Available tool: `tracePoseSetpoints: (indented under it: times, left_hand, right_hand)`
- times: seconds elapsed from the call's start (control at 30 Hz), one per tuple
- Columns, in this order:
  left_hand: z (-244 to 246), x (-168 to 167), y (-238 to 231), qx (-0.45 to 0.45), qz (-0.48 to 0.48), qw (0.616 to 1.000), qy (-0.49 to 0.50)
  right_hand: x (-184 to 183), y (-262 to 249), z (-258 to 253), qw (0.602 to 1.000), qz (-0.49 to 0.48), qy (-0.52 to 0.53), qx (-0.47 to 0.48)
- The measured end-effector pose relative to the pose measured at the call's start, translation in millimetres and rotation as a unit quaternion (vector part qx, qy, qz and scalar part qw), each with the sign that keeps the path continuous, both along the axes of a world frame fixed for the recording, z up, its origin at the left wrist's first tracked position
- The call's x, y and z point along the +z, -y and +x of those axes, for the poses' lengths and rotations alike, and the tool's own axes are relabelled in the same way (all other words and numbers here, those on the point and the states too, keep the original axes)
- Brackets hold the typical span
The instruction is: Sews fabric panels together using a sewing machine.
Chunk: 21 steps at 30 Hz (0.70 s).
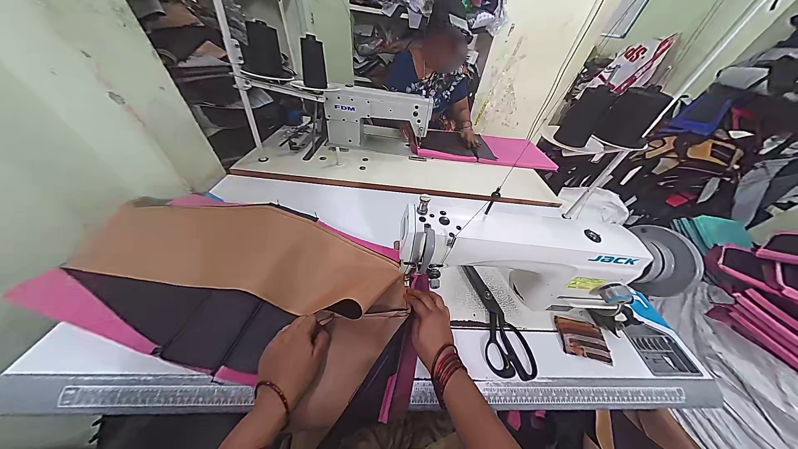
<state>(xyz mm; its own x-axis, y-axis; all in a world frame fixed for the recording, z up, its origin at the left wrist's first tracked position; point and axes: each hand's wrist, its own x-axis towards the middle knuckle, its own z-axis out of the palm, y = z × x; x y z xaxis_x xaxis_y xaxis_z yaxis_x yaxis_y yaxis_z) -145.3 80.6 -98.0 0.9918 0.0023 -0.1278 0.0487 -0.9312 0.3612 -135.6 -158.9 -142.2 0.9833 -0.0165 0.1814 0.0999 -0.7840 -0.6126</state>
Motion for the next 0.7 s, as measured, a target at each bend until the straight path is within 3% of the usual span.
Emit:
tracePoseSetpoints:
  times: [0.5, 0.6, 0.7]
  left_hand:
    - [17.9, 9.9, 8.0, 0.025, 0.005, 0.998, -0.052]
    - [24.1, 8.7, 0.2, 0.027, -0.046, 0.998, -0.035]
    - [35.8, 10.1, -10.3, 0.004, -0.088, 0.996, 0.009]
  right_hand:
    - [5.6, 3.7, 16.1, 0.997, -0.059, -0.05, -0.003]
    - [0.0, 7.6, 13.0, 1.0, 0.004, -0.001, -0.012]
    - [-7.8, 12.9, 5.8, 0.99, 0.06, 0.129, 0.012]
